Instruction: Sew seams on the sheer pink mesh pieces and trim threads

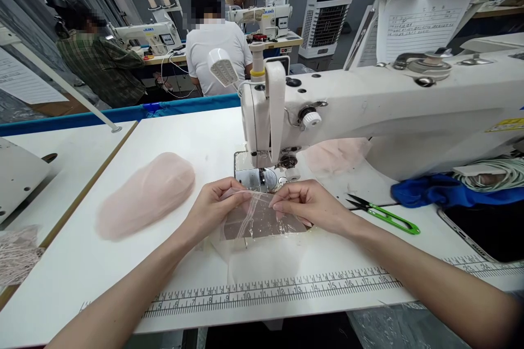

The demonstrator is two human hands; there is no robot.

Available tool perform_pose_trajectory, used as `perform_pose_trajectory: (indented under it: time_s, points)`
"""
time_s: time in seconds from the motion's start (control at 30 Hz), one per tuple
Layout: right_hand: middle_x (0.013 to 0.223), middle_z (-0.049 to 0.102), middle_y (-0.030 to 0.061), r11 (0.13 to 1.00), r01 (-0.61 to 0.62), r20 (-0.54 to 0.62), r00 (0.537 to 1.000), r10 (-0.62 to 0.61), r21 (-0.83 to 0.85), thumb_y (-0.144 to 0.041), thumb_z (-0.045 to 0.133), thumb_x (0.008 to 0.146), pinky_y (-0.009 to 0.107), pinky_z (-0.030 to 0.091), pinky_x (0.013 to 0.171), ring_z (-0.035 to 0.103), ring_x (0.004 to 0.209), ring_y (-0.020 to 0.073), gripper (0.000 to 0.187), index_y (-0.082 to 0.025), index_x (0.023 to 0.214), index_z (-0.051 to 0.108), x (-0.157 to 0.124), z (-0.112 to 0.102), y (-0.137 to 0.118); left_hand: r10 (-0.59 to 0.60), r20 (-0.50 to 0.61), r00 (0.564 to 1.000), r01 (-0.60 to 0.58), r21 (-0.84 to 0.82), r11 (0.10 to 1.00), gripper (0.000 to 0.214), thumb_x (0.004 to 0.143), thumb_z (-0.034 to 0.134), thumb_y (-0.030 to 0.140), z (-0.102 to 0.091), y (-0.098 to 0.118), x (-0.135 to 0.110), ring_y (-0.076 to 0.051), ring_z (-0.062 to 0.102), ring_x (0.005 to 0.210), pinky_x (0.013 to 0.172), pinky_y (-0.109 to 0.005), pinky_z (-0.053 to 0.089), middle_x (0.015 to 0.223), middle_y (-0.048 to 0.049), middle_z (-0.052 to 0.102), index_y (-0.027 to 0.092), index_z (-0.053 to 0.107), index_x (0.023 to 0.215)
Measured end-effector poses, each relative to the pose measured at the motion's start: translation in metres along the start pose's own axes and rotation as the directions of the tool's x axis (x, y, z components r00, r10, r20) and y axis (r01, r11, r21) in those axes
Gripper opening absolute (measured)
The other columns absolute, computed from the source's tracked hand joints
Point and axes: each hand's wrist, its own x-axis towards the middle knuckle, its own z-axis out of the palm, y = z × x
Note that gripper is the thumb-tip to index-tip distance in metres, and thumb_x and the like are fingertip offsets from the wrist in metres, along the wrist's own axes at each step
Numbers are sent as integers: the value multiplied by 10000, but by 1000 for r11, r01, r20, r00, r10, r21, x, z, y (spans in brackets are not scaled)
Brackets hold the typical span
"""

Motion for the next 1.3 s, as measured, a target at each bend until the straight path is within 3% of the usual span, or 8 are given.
perform_pose_trajectory:
  time_s: [0.37, 0.73, 0.9, 1.17, 1.3]
  points:
    - [710, 701, 18, 999, -10, 22, 1000, 9, 40, -403, 674, 841, 163, 288, 351, 379, 390, 22, 254, -155, 896, 685, -2, -2, -2, -71, 39, 997, 74, -89, 993, 258, 840, 643, 400, 0, 1, 0, -109, 569, 629, 631, -229, 454, 683, 6, 681, 186, 611, 700]
    - [692, 697, 4, 985, -23, 48, 999, 15, 168, -427, 688, 830, 190, 231, 360, 335, 364, 13, 276, -160, 899, 681, -4, -3, -7, -136, 84, 987, 148, -160, 976, 307, 840, 649, 457, 0, -4, 0, -88, 521, 569, 565, -213, 410, 670, 11, 657, 185, 590, 711]
    - [685, 694, 6, 992, -17, 2, 1000, 17, 122, -426, 688, 831, 180, 236, 355, 342, 380, 18, 276, -160, 906, 688, -3, -5, -3, -90, 92, 992, 103, -144, 984, 311, 879, 596, 468, 1, -1, -1, -117, 585, 646, 660, -245, 464, 695, -5, 699, 196, 589, 729]
    - [658, 692, 3, 1000, -7, -88, 996, 8, 12, -445, 684, 822, 175, 267, 331, 361, 382, 36, 287, -173, 911, 705, -1, -5, 3, -51, 70, 996, 57, -91, 994, 321, 895, 565, 481, 2, -3, -3, -83, 464, 491, 492, -210, 357, 664, 6, 697, 197, 596, 748]
    - [650, 691, 10, 998, 10, -148, 989, -19, -62, -445, 677, 820, 190, 278, 337, 368, 382, 46, 282, -178, 899, 718, 0, -4, 4, 8, 45, 999, -8, -4, 1000, 324, 906, 548, 466, 3, 0, -4, -95, 503, 542, 521, -219, 386, 693, -5, 695, 197, 632, 746]
